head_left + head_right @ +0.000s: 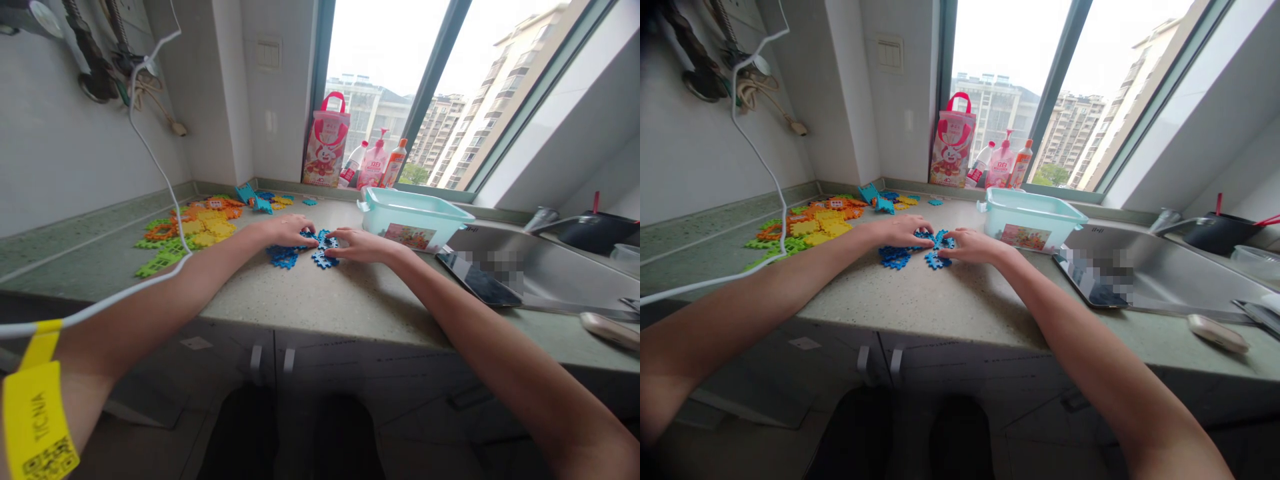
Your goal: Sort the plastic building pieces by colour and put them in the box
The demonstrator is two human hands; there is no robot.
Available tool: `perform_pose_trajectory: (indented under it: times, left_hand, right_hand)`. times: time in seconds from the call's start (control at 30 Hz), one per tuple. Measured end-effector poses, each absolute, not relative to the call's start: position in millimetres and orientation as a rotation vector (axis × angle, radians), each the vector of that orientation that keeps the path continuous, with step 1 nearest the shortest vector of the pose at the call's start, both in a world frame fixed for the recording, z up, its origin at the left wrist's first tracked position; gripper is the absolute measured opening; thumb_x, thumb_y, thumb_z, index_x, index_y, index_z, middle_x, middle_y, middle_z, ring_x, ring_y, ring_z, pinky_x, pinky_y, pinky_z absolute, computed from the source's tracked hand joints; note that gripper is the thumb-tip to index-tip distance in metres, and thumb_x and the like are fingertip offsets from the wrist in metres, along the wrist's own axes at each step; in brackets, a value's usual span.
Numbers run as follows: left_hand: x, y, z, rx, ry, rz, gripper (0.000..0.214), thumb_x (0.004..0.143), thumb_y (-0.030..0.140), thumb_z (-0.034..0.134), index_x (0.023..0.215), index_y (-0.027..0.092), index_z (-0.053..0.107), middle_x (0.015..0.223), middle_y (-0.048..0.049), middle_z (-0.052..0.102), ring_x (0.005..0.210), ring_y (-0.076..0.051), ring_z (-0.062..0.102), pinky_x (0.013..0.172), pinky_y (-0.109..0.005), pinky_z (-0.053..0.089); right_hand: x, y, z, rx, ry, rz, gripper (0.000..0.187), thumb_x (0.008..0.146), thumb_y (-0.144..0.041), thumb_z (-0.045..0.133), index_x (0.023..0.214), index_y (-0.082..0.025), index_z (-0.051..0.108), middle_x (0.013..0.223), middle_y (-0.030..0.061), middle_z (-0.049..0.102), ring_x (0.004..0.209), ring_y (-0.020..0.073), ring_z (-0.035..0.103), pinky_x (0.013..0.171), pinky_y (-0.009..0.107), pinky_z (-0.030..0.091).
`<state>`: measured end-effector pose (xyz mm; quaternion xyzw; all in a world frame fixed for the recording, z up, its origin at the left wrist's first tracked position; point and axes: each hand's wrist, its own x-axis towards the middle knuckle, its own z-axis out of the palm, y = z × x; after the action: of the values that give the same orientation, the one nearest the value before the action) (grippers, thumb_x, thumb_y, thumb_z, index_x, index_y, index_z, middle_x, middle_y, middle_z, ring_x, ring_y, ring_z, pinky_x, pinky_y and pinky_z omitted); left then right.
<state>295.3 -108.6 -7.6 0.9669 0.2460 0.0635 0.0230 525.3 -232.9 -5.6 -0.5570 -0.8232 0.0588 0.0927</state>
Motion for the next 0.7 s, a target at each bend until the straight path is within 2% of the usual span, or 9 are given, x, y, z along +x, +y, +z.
perform_pose_trajectory:
  times: [0.23,0.7]
  left_hand:
    - [296,-104,-10,2.996,0.737,0.221,0.071,0.088,0.078,0.054,0.131,0.024,0.072,0.125,-0.0111,0.071,0.112,-0.029,0.065,0.095,-0.034,0.048]
    - [296,-108,-7,2.98,0.756,0.2,0.072,0.087,0.079,0.054,0.132,0.024,0.071,0.125,-0.01,0.071,0.116,-0.029,0.064,0.094,-0.032,0.047]
  right_hand:
    - [521,-239,4,-1.758,-2.446,0.21,0.059,0.1,-0.057,0.064,0.149,-0.023,0.063,0.122,0.0108,0.077,0.107,0.0288,0.072,0.093,0.035,0.053]
    - [522,-239,4,-1.638,-2.471,0.116,0.043,0.097,-0.044,0.07,0.135,-0.024,0.073,0.11,0.006,0.079,0.094,0.0226,0.071,0.083,0.029,0.049]
